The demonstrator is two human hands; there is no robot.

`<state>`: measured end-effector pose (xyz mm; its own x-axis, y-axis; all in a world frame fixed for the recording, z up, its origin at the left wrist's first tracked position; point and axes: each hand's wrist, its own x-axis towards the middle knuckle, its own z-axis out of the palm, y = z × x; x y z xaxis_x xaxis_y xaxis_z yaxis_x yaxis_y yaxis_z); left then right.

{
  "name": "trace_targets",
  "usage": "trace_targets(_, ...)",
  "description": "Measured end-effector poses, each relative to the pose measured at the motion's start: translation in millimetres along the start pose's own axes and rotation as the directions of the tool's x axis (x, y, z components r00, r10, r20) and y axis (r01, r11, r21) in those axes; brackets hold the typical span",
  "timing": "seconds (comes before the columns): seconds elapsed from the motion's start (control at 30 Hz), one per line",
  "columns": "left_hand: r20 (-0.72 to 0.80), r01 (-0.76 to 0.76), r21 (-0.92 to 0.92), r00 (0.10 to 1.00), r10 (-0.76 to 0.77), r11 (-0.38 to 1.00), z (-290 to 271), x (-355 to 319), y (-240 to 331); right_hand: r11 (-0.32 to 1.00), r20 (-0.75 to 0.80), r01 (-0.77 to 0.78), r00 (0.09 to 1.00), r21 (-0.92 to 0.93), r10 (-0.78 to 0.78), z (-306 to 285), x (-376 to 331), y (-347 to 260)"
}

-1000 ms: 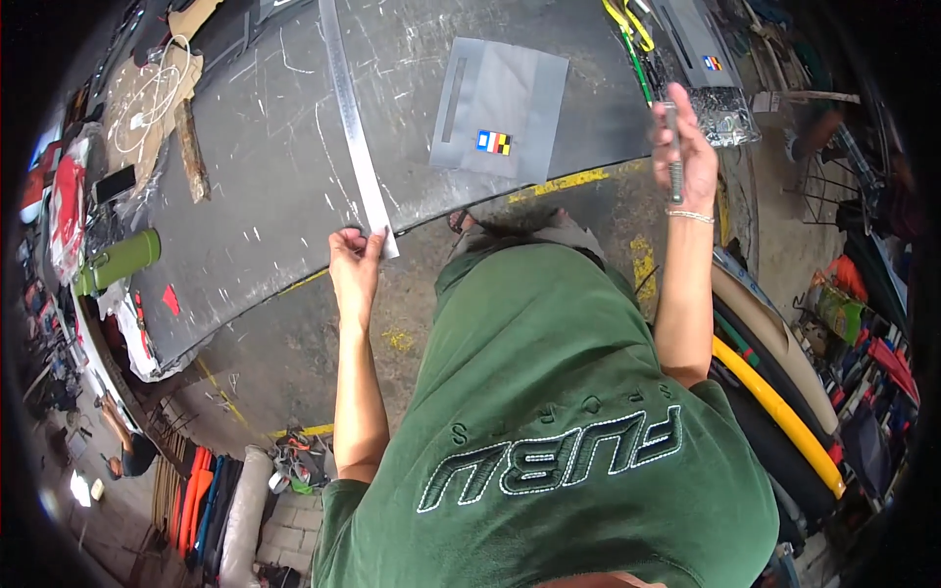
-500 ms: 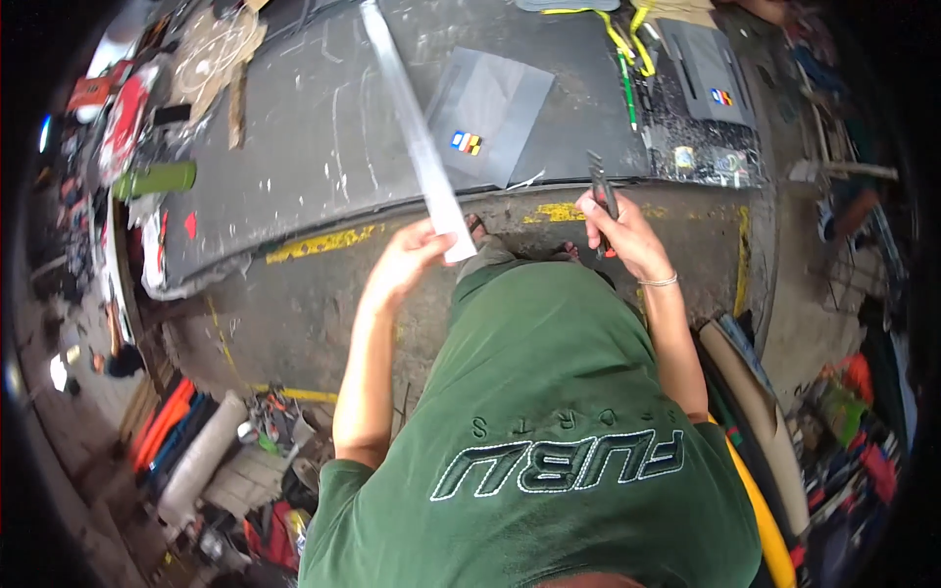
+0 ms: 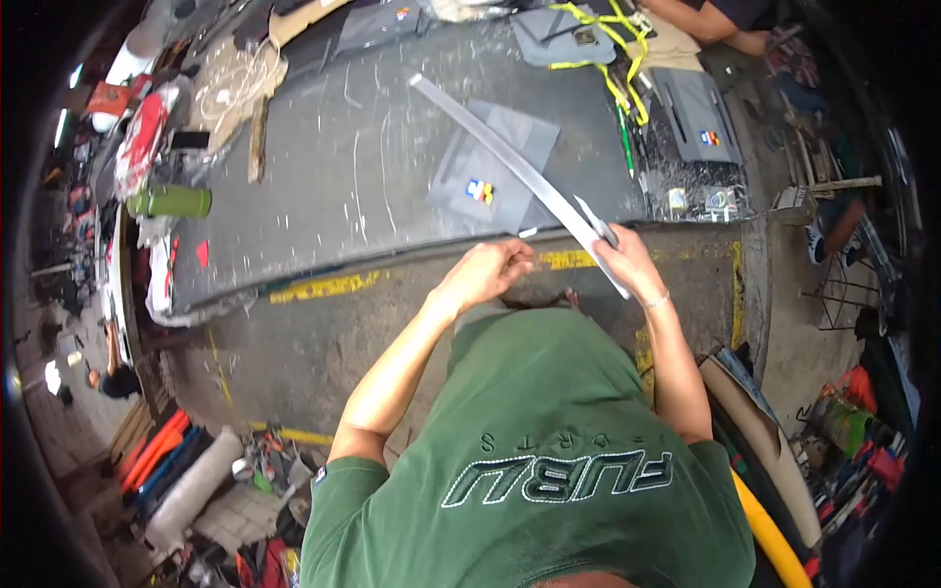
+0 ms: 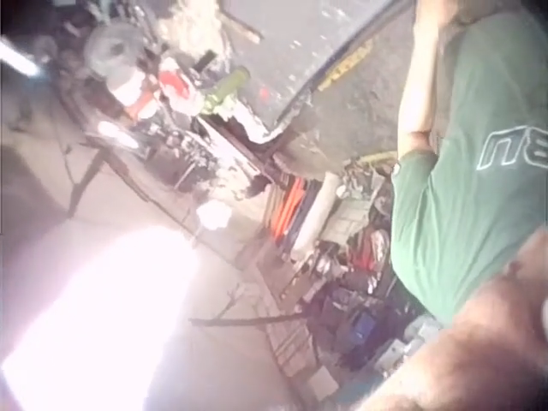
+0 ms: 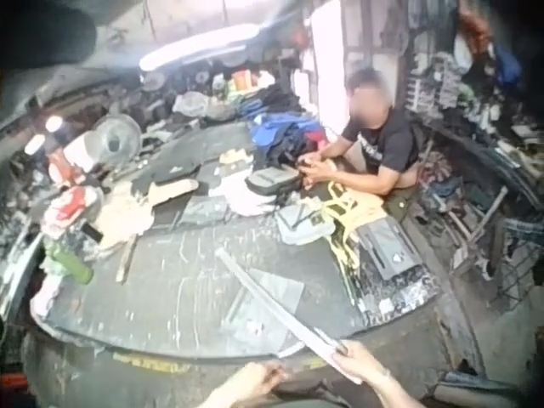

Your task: Cutting a piece of grey synthetic material using a utility knife and a metal ruler on a workbench.

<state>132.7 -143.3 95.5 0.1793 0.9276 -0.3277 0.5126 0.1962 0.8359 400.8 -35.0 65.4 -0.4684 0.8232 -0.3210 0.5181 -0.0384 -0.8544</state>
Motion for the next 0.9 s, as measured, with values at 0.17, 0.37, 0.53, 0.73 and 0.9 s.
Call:
trace_targets(0.17, -0.031, -0.054, 0.212, 0.998, 0.062, 0.976, -73.0, 15.7, -28.9, 0.987, -0.32, -0.086, 0.946, -0.137, 0.039, 2.6, -46.3, 11.3)
trace_targets(0.37, 0.036, -0.378, 0.54, 0.903, 0.427, 0.752, -131.8, 63.6, -81.4, 0.974, -0.525, -0.167, 0.821, 0.156, 0.225, 39.4, -91.2, 11.8)
trace_targets(0.53, 0.118, -0.316, 0.714, 0.934, 0.337, 0.625, -156.0, 101.1, -95.2, 0.922, -0.627, -0.143, 0.694, 0.36, 0.353, 61.6, -77.0, -22.9)
trace_targets(0.73, -0.057, -0.151, 0.76, 0.953, 0.296, 0.633, -108.2, 91.1, -103.3, 0.94, -0.644, -0.082, 0.708, 0.332, 0.289, 46.6, -54.2, -17.7)
trace_targets(0.9, -0.277, 0.02, 0.739, 0.92, 0.276, 0.674, -53.5, 82.8, -84.8, 0.988, -0.715, -0.014, 0.689, 0.151, 0.119, 61.4, -29.9, 18.9)
